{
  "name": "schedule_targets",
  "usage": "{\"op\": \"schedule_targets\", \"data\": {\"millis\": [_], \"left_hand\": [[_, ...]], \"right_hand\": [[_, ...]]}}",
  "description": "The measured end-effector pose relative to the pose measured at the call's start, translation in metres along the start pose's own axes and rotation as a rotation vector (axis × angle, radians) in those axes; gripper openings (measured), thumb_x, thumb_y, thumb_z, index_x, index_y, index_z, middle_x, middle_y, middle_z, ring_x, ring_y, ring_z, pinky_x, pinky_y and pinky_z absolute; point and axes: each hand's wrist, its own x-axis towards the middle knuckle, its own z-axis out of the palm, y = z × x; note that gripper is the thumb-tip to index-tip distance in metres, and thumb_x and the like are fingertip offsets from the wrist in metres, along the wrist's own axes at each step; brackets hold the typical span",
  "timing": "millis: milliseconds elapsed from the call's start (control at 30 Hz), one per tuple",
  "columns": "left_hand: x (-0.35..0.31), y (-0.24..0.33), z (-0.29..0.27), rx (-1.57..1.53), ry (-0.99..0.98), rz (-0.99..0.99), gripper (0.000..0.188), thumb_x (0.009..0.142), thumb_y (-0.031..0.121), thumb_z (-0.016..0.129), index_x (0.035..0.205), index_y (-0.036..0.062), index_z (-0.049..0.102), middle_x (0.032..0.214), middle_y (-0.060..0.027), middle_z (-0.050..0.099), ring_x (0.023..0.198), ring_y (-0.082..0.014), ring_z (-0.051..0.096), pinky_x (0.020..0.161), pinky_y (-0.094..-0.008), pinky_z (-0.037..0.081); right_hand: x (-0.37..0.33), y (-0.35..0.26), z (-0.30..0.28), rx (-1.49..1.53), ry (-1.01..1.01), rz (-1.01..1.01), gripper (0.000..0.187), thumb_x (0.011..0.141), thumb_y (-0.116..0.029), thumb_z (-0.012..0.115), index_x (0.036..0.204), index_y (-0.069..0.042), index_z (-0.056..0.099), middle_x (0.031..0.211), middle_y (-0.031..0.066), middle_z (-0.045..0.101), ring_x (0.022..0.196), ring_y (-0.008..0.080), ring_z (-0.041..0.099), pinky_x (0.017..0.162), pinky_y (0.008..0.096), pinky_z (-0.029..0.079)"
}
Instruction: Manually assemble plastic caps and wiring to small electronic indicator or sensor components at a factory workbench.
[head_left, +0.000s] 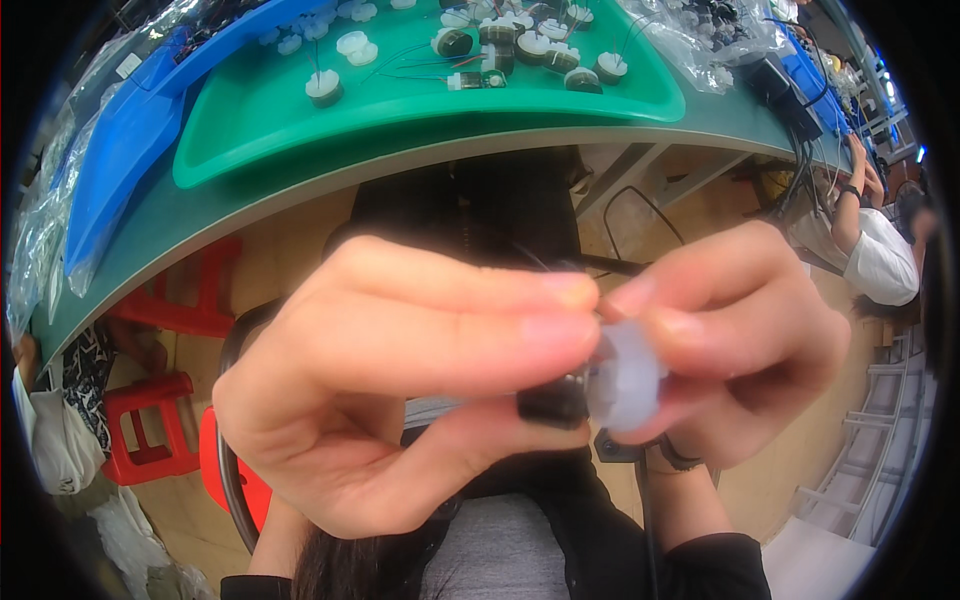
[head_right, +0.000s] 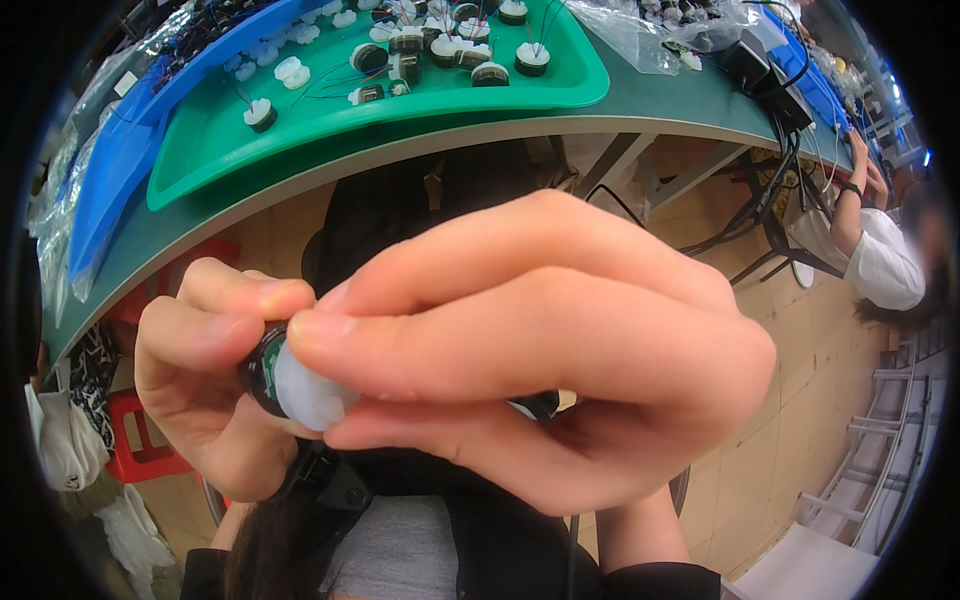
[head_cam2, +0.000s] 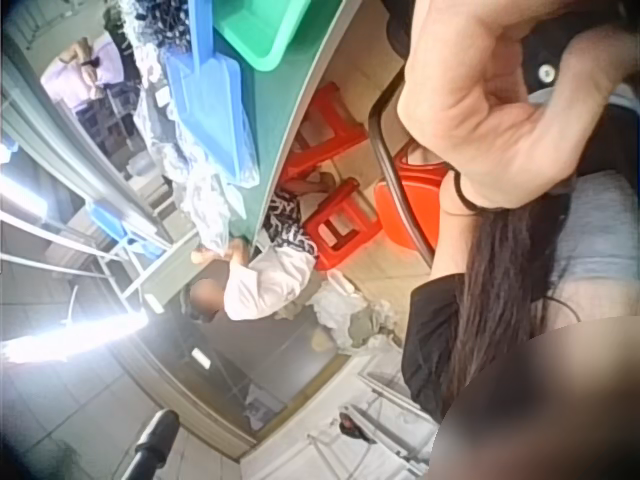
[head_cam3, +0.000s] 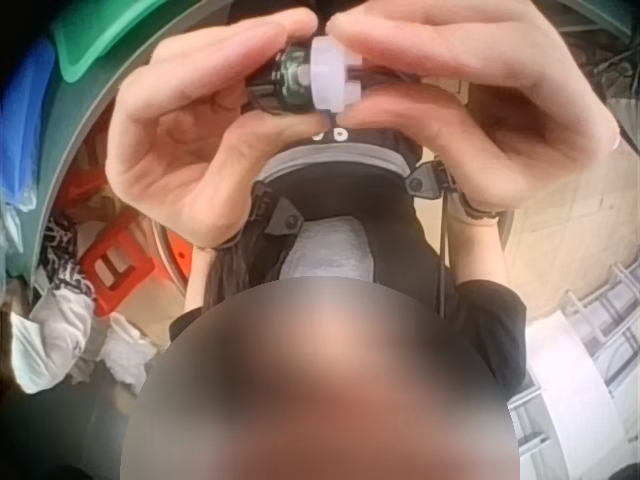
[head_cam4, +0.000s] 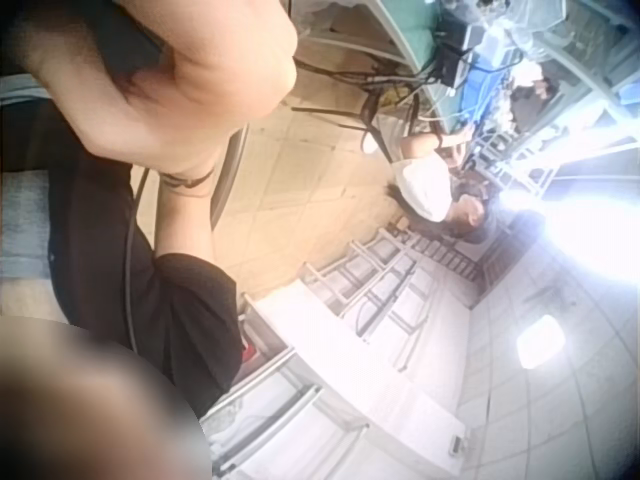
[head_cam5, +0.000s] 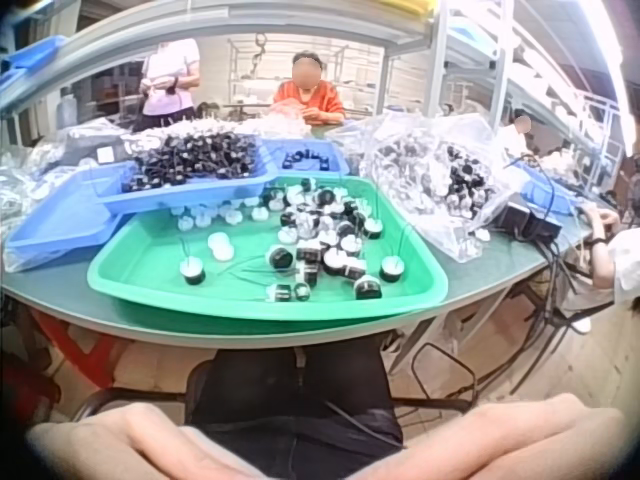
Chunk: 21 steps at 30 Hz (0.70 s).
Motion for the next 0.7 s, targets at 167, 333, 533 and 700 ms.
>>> {"op": "schedule_targets", "data": {"millis": [167,333,533,700], "left_hand": [[0.0,-0.004,0.0,0.096,-0.022,0.0,0.03,0.071,-0.002,0.068,0.098,-0.0004,0.054,0.098,-0.0205,0.057,0.091,-0.0229,0.056,0.077,-0.0292,0.046],[0.0,0.005,0.001,0.16,-0.025,-0.026,0.031,0.071,-0.001,0.068,0.098,-0.0006,0.054,0.096,-0.0204,0.057,0.091,-0.024,0.056,0.076,-0.0306,0.046],[-0.001,0.007,0.0,0.266,-0.032,0.014,0.029,0.073,0.004,0.069,0.098,-0.0016,0.056,0.096,-0.021,0.057,0.087,-0.0251,0.057,0.072,-0.0314,0.046],[0.001,0.004,0.002,0.288,-0.003,0.029,0.024,0.076,0.007,0.068,0.096,-0.0027,0.058,0.094,-0.0213,0.058,0.082,-0.025,0.058,0.068,-0.0304,0.046]], "right_hand": [[-0.001,0.014,-0.012,-0.013,-0.126,-0.148,0.021,0.068,-0.011,0.076,0.08,-0.002,0.063,0.082,0.0183,0.06,0.066,0.0184,0.061,0.058,0.0212,0.048],[0.012,0.0,0.006,0.004,-0.015,-0.067,0.018,0.065,-0.003,0.075,0.078,-0.003,0.064,0.082,0.0181,0.062,0.065,0.017,0.061,0.056,0.0203,0.049],[0.013,-0.004,0.009,-0.136,0.005,-0.103,0.019,0.062,-0.006,0.078,0.076,-0.005,0.065,0.079,0.0163,0.064,0.061,0.0169,0.062,0.053,0.0203,0.049],[0.01,-0.006,0.013,-0.229,0.043,-0.095,0.017,0.06,-0.008,0.078,0.073,-0.005,0.066,0.076,0.0146,0.065,0.059,0.0164,0.061,0.051,0.0202,0.048]]}}
